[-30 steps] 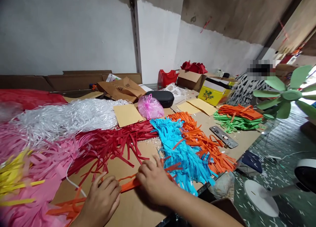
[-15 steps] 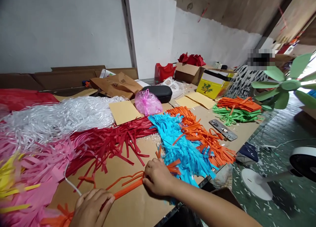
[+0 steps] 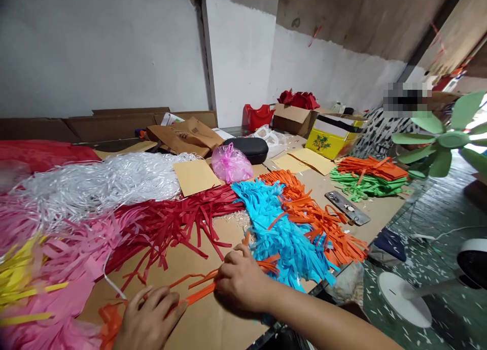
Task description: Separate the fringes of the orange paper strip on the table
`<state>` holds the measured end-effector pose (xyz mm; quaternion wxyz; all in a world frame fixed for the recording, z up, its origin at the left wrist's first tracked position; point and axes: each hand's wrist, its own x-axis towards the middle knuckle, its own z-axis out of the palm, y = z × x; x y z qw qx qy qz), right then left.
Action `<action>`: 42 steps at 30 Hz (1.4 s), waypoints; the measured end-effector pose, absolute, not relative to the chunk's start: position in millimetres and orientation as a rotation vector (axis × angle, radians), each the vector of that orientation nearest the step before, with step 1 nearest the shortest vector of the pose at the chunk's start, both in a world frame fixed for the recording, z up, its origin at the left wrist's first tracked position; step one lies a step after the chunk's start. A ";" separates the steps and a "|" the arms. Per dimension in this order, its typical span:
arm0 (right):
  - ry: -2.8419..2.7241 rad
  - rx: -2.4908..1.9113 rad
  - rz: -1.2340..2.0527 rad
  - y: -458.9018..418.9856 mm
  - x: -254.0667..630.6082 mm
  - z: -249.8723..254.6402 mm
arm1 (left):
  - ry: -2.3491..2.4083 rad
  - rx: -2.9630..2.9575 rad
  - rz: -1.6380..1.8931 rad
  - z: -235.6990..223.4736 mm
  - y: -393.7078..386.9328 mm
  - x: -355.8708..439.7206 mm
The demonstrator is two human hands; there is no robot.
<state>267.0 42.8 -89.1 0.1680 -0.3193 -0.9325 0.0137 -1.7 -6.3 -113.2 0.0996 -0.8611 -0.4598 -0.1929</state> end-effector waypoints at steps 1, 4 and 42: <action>-2.677 -0.802 -0.058 43.6 267.4 -90.2 | -1.305 -2.524 -0.598 -113.6 -7.2 1.1; -2.733 -0.657 -0.246 51.0 265.2 -93.2 | -1.237 -2.501 -0.650 -110.1 -6.1 10.5; -2.763 -0.505 -0.389 63.8 241.2 -93.9 | -1.299 -2.433 -0.647 -120.8 3.3 28.6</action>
